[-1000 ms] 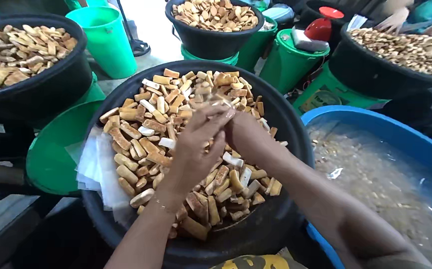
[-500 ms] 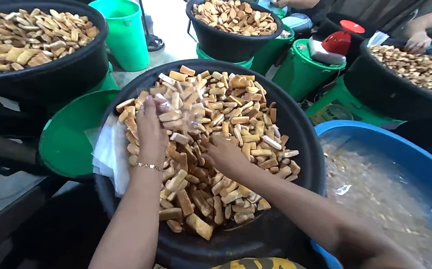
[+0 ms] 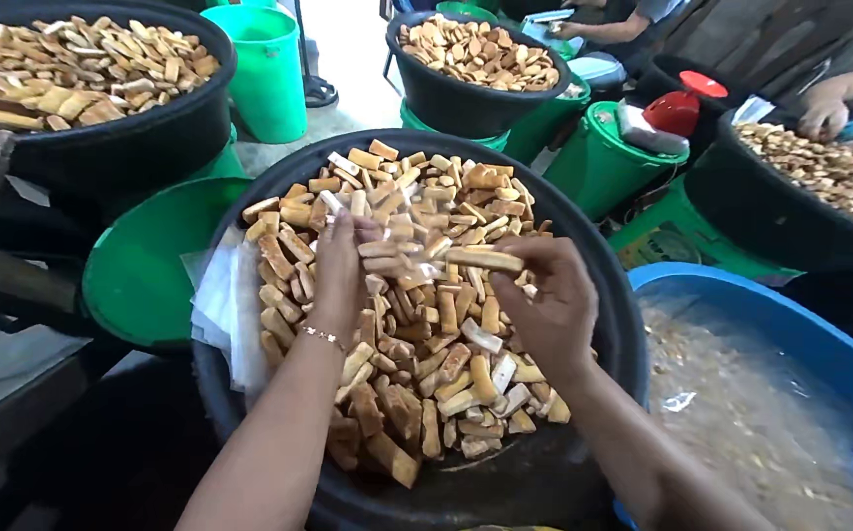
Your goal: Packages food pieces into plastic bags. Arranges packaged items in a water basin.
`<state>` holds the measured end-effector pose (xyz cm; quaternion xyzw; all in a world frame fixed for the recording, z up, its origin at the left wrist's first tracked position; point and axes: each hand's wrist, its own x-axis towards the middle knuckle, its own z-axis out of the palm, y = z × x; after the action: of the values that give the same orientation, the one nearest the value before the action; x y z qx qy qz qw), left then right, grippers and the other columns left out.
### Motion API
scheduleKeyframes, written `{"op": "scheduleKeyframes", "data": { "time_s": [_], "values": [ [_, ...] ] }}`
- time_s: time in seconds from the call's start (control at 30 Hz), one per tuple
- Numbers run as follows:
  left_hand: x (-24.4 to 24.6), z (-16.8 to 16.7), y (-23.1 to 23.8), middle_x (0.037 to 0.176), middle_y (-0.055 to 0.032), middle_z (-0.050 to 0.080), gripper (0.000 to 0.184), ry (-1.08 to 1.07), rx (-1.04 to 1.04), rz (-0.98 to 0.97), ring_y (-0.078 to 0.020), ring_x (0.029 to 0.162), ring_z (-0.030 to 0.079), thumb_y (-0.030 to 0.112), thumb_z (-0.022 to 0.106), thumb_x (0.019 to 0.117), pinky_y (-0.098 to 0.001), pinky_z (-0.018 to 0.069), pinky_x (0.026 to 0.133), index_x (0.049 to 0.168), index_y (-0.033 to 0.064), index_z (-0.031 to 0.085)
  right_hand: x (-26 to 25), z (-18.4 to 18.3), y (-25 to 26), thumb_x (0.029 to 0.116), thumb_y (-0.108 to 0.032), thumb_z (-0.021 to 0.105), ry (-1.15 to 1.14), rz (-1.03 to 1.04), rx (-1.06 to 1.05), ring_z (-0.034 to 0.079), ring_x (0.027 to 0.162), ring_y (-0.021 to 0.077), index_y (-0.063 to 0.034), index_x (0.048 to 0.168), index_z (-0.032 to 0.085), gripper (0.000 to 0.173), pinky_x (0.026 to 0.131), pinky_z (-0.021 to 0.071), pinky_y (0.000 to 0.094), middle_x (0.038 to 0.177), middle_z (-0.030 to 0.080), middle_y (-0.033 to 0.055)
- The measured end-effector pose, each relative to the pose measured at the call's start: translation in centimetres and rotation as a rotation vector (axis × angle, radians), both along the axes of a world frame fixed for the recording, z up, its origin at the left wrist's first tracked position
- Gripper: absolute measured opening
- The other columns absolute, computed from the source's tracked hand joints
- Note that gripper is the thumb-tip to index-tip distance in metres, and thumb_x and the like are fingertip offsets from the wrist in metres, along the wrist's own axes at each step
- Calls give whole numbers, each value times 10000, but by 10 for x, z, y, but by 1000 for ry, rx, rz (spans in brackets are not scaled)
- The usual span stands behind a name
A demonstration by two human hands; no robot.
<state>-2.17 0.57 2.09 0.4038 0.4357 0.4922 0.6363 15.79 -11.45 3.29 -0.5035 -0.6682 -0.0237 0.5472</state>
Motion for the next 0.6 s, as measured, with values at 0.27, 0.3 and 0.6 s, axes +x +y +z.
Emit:
{"op": "scheduleKeyframes", "data": {
  "time_s": [0.27, 0.3, 0.6],
  "values": [
    [18, 1, -24, 856, 29, 665, 424, 96, 164, -145, -59, 769, 636, 377, 319, 1121, -267, 542, 724, 1065, 101, 636, -15, 13, 15, 933, -194, 731, -170, 52, 41, 562, 1251, 208, -118, 1043, 752, 135, 1031, 508, 324, 1371, 565, 160],
    [15, 1, -22, 826, 37, 672, 429, 79, 175, -147, -54, 738, 642, 386, 312, 1121, -254, 547, 696, 1054, 111, 635, -16, 10, 18, 934, -198, 734, -134, 60, 73, 562, 1240, 179, -139, 1041, 746, 123, 1024, 508, 304, 1359, 564, 136],
    [-18, 8, 0, 774, 66, 641, 349, -38, 164, 45, -32, 603, 605, 420, 385, 1103, -218, 535, 556, 1102, 148, 603, -13, -6, 29, 974, -78, 601, -370, 204, -140, 625, 1165, 267, -77, 1091, 732, 176, 945, 575, 392, 1329, 575, 211]
  ]
}}
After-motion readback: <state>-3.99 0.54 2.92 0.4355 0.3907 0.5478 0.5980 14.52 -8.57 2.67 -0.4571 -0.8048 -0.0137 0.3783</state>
